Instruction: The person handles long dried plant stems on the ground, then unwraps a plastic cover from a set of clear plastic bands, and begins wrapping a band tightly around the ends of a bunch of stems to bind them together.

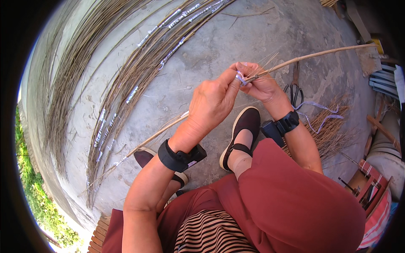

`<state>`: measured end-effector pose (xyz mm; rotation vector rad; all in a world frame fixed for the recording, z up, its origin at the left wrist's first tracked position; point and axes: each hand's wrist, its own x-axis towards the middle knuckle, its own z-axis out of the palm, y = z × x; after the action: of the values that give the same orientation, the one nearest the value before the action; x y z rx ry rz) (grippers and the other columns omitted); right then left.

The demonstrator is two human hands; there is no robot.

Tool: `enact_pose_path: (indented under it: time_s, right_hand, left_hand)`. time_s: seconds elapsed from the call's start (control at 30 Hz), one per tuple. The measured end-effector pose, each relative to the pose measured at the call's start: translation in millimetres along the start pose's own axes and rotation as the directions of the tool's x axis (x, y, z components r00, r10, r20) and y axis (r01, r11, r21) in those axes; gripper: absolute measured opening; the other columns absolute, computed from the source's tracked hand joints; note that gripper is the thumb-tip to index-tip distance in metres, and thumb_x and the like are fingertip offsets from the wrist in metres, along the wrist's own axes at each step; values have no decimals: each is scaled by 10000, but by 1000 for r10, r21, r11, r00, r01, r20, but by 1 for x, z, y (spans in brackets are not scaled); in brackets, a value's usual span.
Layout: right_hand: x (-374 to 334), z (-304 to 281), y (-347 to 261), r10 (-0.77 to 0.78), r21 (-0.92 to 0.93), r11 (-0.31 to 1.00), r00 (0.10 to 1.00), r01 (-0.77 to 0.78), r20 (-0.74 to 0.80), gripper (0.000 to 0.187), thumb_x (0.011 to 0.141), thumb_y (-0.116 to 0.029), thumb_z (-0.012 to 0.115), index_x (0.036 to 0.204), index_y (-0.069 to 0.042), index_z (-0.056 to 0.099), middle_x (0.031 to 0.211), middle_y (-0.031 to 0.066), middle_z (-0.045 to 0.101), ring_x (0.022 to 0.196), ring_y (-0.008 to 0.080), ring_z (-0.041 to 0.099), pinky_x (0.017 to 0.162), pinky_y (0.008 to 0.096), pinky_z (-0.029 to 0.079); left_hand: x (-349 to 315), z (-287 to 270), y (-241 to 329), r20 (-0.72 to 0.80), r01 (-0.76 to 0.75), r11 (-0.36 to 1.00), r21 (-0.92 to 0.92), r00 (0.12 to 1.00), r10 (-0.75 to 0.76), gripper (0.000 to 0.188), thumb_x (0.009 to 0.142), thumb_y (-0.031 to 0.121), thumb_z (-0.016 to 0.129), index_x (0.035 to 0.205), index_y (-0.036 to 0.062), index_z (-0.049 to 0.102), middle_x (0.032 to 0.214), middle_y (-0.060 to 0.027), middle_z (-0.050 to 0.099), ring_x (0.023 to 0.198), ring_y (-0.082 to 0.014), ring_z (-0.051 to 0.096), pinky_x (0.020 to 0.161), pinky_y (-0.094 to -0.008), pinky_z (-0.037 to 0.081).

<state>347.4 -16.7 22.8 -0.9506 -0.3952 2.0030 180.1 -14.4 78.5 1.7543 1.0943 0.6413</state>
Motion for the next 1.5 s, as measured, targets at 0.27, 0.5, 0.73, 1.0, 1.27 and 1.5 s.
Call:
enact_pose_path:
  time_s: [0.27,0.5,0.73,1.0,1.27,1.5]
  right_hand:
    - [-2,2,2,17,-132,991,1000,-17,2,245,856,-244,595,881,0,611,658,-41,539,528,13,453,467,144,380]
    - [2,5,-9,-87,-100,991,996,88,14,235,864,-221,584,868,13,612,608,-45,489,509,29,433,442,173,344]
    - [4,11,-6,-103,-151,984,994,95,-43,260,847,-248,607,866,12,614,580,-53,454,482,18,394,420,176,310]
    - [3,10,-9,-54,-174,983,999,53,1,332,831,-272,628,923,46,608,593,-48,470,509,24,431,445,175,326]
    - [-17,-3,13,-52,-140,990,977,24,-205,256,868,-236,571,819,10,623,638,-9,554,535,44,473,442,188,361]
    - [-72,35,0,-233,-766,642,960,30,-157,151,852,-160,590,832,-11,601,611,-23,554,495,26,462,441,157,346]
  left_hand:
    - [3,2,-3,44,78,979,-186,996,-71,189,878,212,481,920,74,604,620,-170,548,581,-338,556,525,-378,426]
    - [4,7,-4,201,216,926,-310,967,-158,244,906,199,505,849,-11,617,543,57,386,510,-21,336,435,-214,272]
    - [9,-2,-2,380,459,763,-456,875,-299,219,896,227,529,876,43,645,512,36,451,428,-28,366,389,-199,265]
    - [13,0,-5,527,613,643,-459,771,-358,214,893,237,535,1008,97,650,502,32,452,415,-31,366,380,-191,262]
    - [16,-3,-11,418,521,664,-537,847,-328,214,885,221,545,974,56,650,662,11,580,518,-34,465,466,-171,370]
    - [17,-2,-16,392,548,664,-509,834,-388,193,868,198,573,947,40,652,705,0,593,525,-37,475,473,-173,384]
